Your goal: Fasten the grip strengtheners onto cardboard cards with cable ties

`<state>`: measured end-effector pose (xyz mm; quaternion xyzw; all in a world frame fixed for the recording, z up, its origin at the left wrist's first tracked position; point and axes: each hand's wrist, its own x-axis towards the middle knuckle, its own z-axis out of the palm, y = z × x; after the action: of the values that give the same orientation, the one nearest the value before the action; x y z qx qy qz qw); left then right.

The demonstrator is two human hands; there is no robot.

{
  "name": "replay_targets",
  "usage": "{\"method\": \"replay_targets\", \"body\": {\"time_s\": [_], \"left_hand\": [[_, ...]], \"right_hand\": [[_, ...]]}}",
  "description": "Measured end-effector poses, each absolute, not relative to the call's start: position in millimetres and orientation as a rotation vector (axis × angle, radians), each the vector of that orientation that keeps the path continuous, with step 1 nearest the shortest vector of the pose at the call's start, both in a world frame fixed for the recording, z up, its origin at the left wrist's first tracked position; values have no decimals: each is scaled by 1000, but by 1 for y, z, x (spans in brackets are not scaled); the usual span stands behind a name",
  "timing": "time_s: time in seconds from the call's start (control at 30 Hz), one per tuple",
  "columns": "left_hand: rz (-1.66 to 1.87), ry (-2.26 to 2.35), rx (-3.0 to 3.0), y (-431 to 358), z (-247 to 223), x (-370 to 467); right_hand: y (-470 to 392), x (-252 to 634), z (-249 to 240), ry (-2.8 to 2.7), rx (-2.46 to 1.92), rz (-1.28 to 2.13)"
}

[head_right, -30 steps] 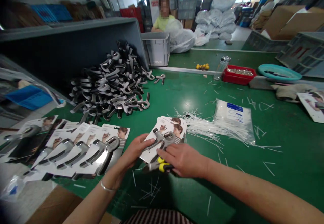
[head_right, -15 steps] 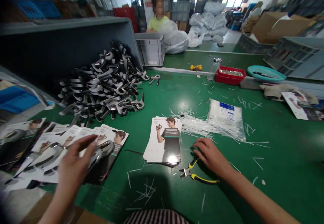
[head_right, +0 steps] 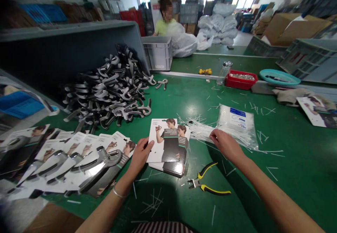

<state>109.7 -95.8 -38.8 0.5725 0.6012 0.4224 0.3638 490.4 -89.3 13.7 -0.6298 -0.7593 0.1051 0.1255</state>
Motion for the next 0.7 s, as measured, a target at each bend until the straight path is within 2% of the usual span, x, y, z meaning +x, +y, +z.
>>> {"method": "replay_targets", "body": {"time_s": [0.2,0.37,0.53,0.7], "left_hand": [[1049,1300,1028,-100,-25,94],[1083,1240,961,-105,-21,85],[1113,1259,920,-109,-35,73],[1153,1277,872,-118,-34,58]], "right_hand": [[-82,461,30,-1883,-1687,884],[-77,410,34,-1491,-1351,1370],[-71,331,31,-1356,-1053,1417],[-74,272,8,-1535,-1119,1224]]}}
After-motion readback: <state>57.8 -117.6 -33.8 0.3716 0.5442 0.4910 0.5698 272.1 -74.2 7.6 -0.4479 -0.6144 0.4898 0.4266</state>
